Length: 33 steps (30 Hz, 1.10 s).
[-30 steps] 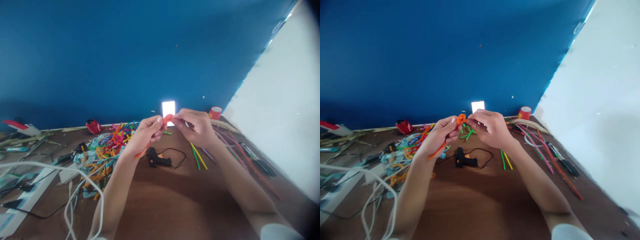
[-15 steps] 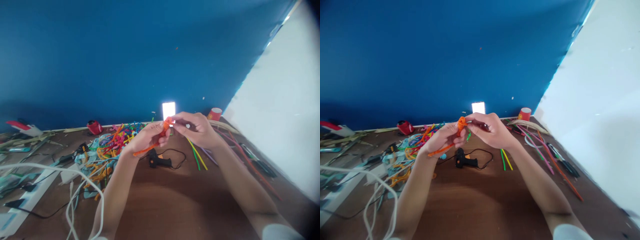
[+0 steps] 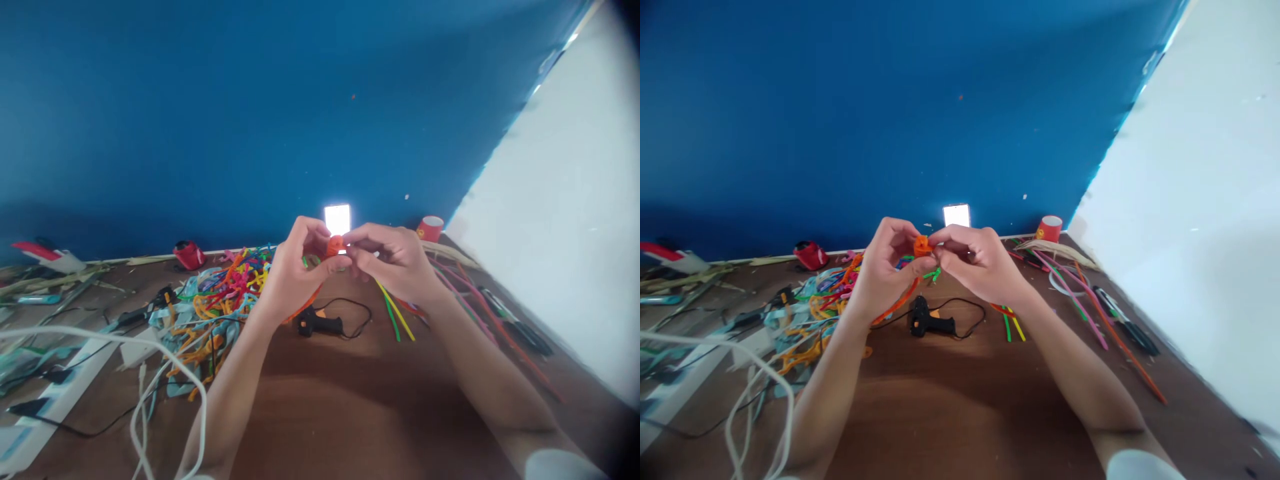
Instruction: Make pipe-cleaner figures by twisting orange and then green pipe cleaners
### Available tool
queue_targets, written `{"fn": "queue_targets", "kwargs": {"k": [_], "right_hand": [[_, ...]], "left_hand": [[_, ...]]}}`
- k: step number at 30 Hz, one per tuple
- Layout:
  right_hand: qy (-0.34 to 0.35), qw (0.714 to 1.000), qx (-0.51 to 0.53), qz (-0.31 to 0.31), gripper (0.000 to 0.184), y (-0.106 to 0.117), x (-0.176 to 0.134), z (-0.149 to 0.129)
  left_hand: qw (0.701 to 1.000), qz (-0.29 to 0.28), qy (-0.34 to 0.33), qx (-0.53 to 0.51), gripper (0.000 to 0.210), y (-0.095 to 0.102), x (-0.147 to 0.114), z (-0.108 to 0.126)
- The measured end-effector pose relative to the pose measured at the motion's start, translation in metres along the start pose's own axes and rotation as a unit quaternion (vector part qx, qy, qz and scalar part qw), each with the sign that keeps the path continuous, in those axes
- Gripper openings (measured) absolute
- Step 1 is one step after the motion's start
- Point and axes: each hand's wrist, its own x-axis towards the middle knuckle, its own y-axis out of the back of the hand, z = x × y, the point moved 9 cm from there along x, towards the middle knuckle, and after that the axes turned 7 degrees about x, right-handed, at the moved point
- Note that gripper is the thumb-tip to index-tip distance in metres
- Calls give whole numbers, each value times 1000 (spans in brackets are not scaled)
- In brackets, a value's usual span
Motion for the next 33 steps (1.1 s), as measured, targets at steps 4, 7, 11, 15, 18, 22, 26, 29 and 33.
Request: {"fn": "queue_targets", "kwargs": {"k": [4, 7, 11, 15, 18, 22, 26, 29, 33], "right_hand": [[9, 999, -23, 32, 17, 0, -1, -5], [16, 998, -21, 53, 18, -2, -2, -11], [10, 998, 21, 59, 19, -6, -5, -13], [2, 999, 11, 42, 23, -6, -5, -13], [4, 999, -42, 22, 24, -3, -3, -11], [6, 995, -103, 3, 20, 3, 1, -6], [20, 991, -135, -8, 19, 5, 4, -6], [27, 986, -162, 17, 20, 11, 5, -7], [7, 990, -137, 9, 27, 13, 7, -1]], "left_hand": [[959, 94, -113, 244, 10, 13, -5, 27], [907, 147, -180, 350, 12, 10, -14, 43], [882, 188, -190, 389, 21, 6, -22, 46], [882, 186, -173, 397, 24, 2, -21, 42], [895, 167, -146, 387, 22, 1, -16, 36], [934, 101, -90, 329, 22, -2, -8, 25], [957, 54, -26, 285, 23, -3, -6, 16], [974, 18, 28, 226, 24, -5, -6, 7], [992, -76, 71, 77, 36, -16, -6, 0]]}}
